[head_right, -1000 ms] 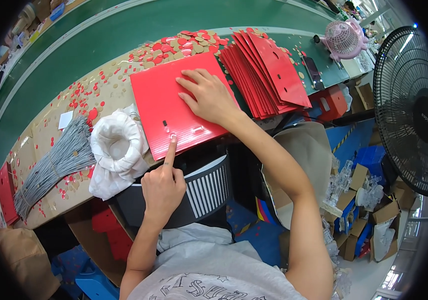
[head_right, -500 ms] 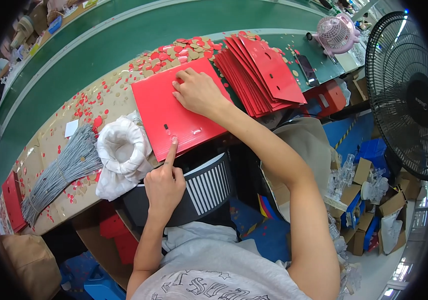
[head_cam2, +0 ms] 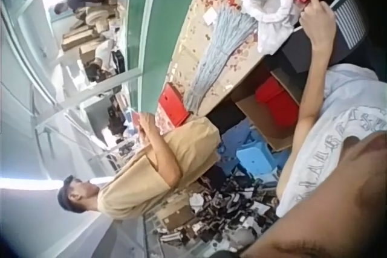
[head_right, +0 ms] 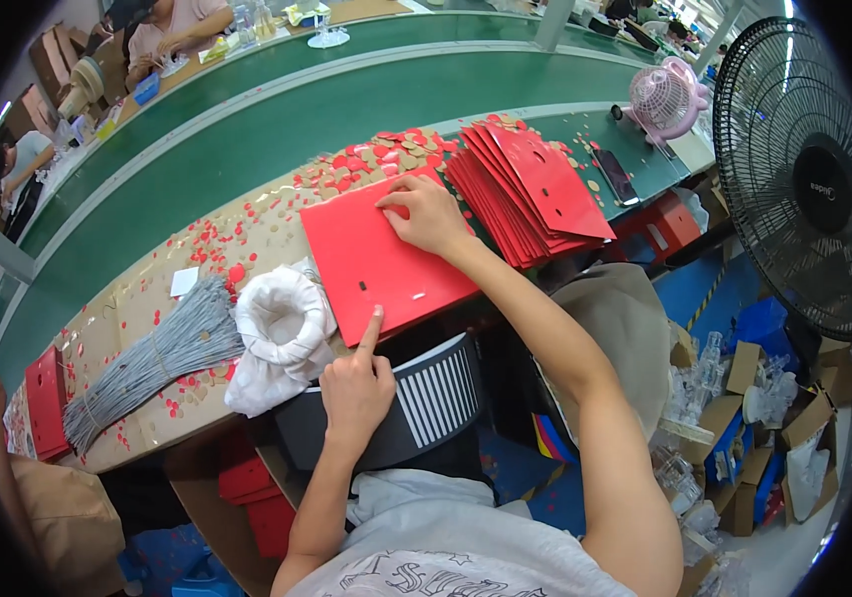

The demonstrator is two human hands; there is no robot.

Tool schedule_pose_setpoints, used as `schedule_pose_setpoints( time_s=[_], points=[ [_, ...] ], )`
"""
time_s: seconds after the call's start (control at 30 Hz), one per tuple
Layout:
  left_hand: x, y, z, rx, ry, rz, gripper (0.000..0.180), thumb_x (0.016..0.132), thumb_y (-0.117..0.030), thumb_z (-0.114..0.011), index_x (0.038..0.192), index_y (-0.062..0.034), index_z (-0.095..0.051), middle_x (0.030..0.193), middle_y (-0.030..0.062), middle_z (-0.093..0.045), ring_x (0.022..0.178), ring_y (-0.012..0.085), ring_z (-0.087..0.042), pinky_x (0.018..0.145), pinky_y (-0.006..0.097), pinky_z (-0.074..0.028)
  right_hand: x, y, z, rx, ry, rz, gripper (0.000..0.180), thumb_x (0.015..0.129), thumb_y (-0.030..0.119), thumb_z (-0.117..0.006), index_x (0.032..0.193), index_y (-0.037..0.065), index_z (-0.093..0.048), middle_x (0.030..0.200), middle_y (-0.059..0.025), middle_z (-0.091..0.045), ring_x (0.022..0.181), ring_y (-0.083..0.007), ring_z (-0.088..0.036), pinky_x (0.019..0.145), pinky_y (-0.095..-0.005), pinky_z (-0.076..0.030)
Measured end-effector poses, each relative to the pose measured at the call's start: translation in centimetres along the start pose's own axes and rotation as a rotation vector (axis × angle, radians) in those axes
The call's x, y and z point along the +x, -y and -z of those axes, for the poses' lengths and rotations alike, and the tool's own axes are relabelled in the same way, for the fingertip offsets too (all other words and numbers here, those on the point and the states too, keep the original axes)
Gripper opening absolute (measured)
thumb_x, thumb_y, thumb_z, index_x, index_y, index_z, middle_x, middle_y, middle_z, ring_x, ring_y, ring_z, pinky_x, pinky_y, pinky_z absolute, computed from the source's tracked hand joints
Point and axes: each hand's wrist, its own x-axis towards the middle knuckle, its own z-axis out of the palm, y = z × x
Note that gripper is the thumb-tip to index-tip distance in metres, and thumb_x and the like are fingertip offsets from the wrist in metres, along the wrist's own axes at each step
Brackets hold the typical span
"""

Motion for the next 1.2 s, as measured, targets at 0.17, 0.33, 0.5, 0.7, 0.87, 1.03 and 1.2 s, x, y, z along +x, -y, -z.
schedule_pose_setpoints(
  time_s=[0.17, 0.33, 0.5, 0.7, 0.87, 1.03, 1.2],
  points=[
    [-0.2, 0.2, -0.1, 0.011, 0.005, 0.004, 0.064, 0.078, -0.006, -0.058, 0.142, -0.0163, -0.056, 0.055, 0.0182, -0.056, 0.049, 0.0364, -0.059, 0.054, 0.048, -0.05, 1.4, 0.5, -0.6, -0.156, 0.021, 0.036, 0.028, 0.088, 0.022, -0.067, 0.115, 0.015, -0.073, 0.118, -0.0075, -0.065, 0.113, -0.0308, -0.06, 0.095, -0.0419, -0.052],
    [0.0, 0.4, 0.0, 0.003, 0.006, 0.01, 0.065, 0.078, -0.005, -0.057, 0.142, -0.0155, -0.056, 0.054, 0.0168, -0.056, 0.048, 0.0352, -0.059, 0.053, 0.047, -0.05, 4.2, -0.7, 1.3, -0.041, 0.284, 0.013, 0.03, 0.083, 0.022, -0.077, 0.111, 0.013, -0.077, 0.124, -0.0078, -0.064, 0.13, -0.0314, -0.052, 0.105, -0.0401, -0.047],
    [0.1, 0.3, -0.1, -0.02, -0.011, -0.013, 0.065, 0.077, -0.004, -0.058, 0.141, -0.0137, -0.056, 0.053, 0.0153, -0.055, 0.046, 0.0334, -0.058, 0.052, 0.046, -0.05, 5.6, -0.9, 2.0, -0.045, 0.414, -0.061, 0.031, 0.081, 0.027, -0.078, 0.11, 0.017, -0.078, 0.124, -0.0065, -0.065, 0.122, -0.0272, -0.057, 0.104, -0.0384, -0.047],
    [0.1, 1.0, -0.2, 0.03, -0.058, -0.058, 0.062, 0.078, -0.009, -0.06, 0.14, -0.0097, -0.058, 0.051, 0.0121, -0.056, 0.042, 0.0287, -0.058, 0.048, 0.043, -0.052, 7.2, -0.9, 1.8, -0.135, 0.478, 0.04, 0.037, 0.077, 0.032, -0.079, 0.11, 0.015, -0.077, 0.118, -0.0082, -0.069, 0.116, -0.0268, -0.061, 0.103, -0.0385, -0.047],
    [0.1, 0.7, -0.1, 0.064, -0.06, -0.063, 0.063, 0.079, -0.011, -0.06, 0.141, -0.0113, -0.057, 0.052, 0.0119, -0.057, 0.042, 0.0284, -0.059, 0.046, 0.042, -0.051, 5.7, -2.7, 0.8, -0.036, 0.377, 0.09, 0.058, 0.083, 0.027, -0.076, 0.133, 0.004, -0.06, 0.132, -0.016, -0.062, 0.125, -0.0319, -0.055, 0.108, -0.0399, -0.042],
    [0.0, 0.4, -0.3, 0.013, -0.04, -0.002, 0.064, 0.077, -0.007, -0.058, 0.14, -0.0168, -0.058, 0.052, 0.0158, -0.055, 0.045, 0.0334, -0.058, 0.052, 0.047, -0.051, 6.4, -2.4, 1.7, 0.008, 0.423, 0.062, 0.054, 0.082, 0.03, -0.075, 0.126, 0.002, -0.06, 0.125, -0.0172, -0.063, 0.12, -0.0309, -0.057, 0.105, -0.0398, -0.044],
    [0.0, 0.7, -0.3, 0.003, -0.078, -0.014, 0.063, 0.078, -0.008, -0.058, 0.141, -0.0166, -0.057, 0.055, 0.0175, -0.058, 0.047, 0.0349, -0.06, 0.053, 0.048, -0.052, 7.8, -0.4, 3.9, 0.004, 0.395, 0.095, 0.054, 0.076, 0.024, -0.082, 0.118, 0.002, -0.058, 0.118, -0.0166, -0.062, 0.113, -0.03, -0.06, 0.101, -0.0386, -0.047]
  ],
)
